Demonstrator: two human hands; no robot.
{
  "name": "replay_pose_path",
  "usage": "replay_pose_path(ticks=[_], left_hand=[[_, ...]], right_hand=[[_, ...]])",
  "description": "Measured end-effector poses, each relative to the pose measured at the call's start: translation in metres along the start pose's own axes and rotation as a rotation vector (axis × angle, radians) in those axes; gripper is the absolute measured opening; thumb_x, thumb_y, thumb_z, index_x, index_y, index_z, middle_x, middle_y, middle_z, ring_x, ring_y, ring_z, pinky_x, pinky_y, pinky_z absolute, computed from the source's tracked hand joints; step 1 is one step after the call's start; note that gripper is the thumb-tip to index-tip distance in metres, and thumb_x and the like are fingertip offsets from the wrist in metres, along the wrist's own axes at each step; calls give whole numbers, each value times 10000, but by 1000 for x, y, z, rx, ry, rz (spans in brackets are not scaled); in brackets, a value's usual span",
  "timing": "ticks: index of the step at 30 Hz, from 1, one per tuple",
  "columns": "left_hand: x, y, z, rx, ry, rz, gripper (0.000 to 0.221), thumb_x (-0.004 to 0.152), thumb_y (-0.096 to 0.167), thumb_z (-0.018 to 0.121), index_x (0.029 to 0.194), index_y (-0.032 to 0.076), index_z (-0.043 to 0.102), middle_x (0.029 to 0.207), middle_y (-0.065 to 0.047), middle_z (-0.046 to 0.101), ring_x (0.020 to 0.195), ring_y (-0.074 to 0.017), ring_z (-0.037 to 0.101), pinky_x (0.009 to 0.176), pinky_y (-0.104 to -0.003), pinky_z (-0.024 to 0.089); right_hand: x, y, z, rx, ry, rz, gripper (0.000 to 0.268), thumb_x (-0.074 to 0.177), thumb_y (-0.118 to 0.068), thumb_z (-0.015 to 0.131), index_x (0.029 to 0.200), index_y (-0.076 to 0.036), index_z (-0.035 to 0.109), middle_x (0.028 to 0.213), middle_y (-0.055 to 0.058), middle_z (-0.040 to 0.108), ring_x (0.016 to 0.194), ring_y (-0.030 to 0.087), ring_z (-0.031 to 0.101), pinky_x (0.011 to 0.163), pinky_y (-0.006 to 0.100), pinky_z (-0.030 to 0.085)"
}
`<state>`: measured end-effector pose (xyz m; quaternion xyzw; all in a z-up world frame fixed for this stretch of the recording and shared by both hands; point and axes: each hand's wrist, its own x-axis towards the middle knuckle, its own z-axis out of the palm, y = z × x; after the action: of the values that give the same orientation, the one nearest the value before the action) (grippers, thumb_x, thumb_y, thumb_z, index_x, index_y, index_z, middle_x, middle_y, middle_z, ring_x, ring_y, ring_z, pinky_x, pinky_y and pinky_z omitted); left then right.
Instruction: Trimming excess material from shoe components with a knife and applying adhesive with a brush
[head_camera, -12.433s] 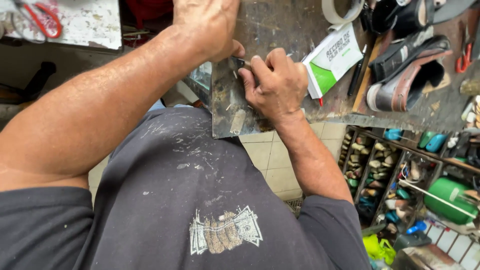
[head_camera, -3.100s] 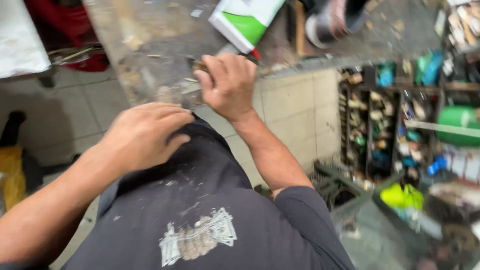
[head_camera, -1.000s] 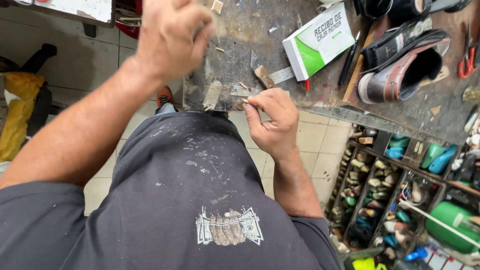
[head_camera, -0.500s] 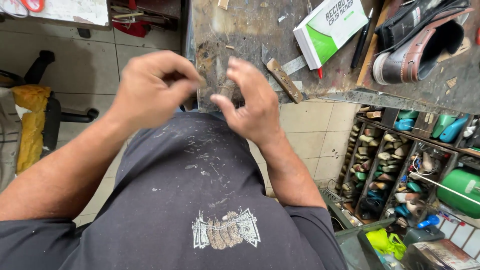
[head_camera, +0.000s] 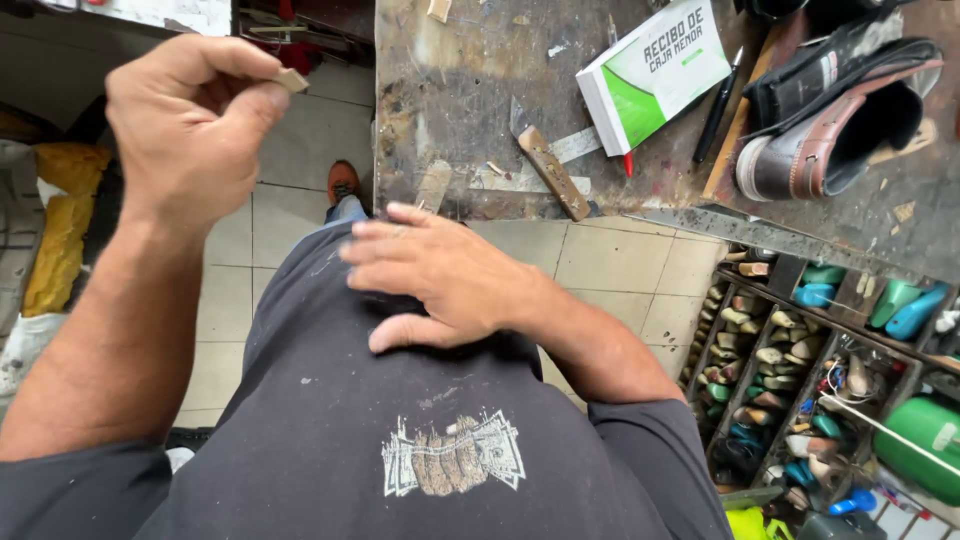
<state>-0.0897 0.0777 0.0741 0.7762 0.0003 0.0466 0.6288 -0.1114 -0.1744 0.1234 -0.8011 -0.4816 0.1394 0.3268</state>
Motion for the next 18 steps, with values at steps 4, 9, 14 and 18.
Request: replay_pose_path(ticks=[4, 9, 14, 18], left_hand=[[3, 21, 22, 228, -96, 76, 103, 1022, -50, 749, 1108, 1, 769, 1085, -120, 769, 996, -202, 714, 874, -311, 568], [29, 23, 64, 352, -290, 207, 144, 941, -23, 680, 983, 39, 803, 968, -100, 791, 852, -199, 732, 740, -347, 592], [45, 9, 90, 587, -430, 81, 120, 951, 106, 702, 982, 150, 810, 991, -20, 795, 862, -207, 721, 759, -422, 570], [59, -2, 90, 671, -465, 157, 200, 881, 101, 647, 971, 171, 811, 949, -12, 784, 836, -246, 714, 727, -436, 556]], right_hand=[[-25, 28, -16, -521, 233, 247, 472, 851, -273, 911, 1197, -62, 669, 1285, 194, 658, 1181, 352, 636, 1025, 521, 518], [-81, 49, -27, -627, 262, 494, 282, 949, -232, 779, 1168, -103, 659, 1152, 98, 603, 923, 275, 579, 729, 407, 503], [-95, 58, -15, -504, 387, 511, 351, 872, 20, 789, 1158, -133, 654, 1035, 57, 570, 855, 303, 548, 678, 415, 483], [-100, 54, -21, -449, 457, 488, 453, 867, 64, 738, 1281, -37, 587, 1069, 144, 548, 975, 317, 563, 814, 435, 522]])
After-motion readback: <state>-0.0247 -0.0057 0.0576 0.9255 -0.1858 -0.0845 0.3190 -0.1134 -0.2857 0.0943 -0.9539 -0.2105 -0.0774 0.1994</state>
